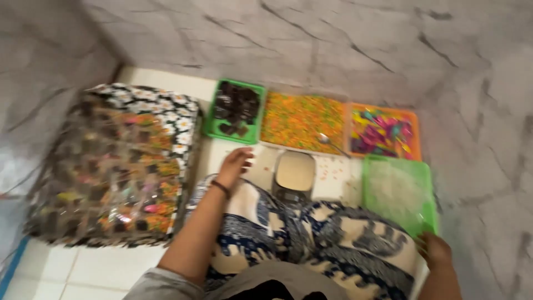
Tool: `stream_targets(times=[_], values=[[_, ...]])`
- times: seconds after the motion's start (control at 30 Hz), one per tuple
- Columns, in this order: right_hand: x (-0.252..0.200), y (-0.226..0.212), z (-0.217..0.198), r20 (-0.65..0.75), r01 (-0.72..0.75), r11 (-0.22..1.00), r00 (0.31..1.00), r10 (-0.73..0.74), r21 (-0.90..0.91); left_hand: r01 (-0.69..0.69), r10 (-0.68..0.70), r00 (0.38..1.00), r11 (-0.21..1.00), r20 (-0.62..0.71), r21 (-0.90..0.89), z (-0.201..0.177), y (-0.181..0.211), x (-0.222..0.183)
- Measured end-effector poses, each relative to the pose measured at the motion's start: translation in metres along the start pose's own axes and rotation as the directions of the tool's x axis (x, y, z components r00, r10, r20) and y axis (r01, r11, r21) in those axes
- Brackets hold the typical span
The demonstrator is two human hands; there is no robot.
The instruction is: Manually portioning sprinkles into small plastic bags, weighing them on a scale, and sealing them.
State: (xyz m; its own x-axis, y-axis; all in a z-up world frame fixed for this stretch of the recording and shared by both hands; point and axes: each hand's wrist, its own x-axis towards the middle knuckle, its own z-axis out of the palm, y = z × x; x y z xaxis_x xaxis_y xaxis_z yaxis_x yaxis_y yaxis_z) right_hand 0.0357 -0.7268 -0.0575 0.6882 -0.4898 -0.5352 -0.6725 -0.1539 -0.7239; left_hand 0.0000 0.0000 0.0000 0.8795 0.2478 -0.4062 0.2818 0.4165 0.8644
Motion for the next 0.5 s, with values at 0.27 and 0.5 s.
stream_targets(times=[0.27,0.5], values=[[-0.004,0.005,0.016,-0.001,0.016,1.0,1.0,-0.016,0.008,0.077,-0.044,0.989,0.97,-0.142,0.231,0.003,0.021,-0.016],[0.017,-0.012,0.058,0.069,0.045,0.999,0.997,-0.043,-0.026,0.082,-0.036,0.983,0.964,-0.179,0.254,0.002,0.023,-0.012]])
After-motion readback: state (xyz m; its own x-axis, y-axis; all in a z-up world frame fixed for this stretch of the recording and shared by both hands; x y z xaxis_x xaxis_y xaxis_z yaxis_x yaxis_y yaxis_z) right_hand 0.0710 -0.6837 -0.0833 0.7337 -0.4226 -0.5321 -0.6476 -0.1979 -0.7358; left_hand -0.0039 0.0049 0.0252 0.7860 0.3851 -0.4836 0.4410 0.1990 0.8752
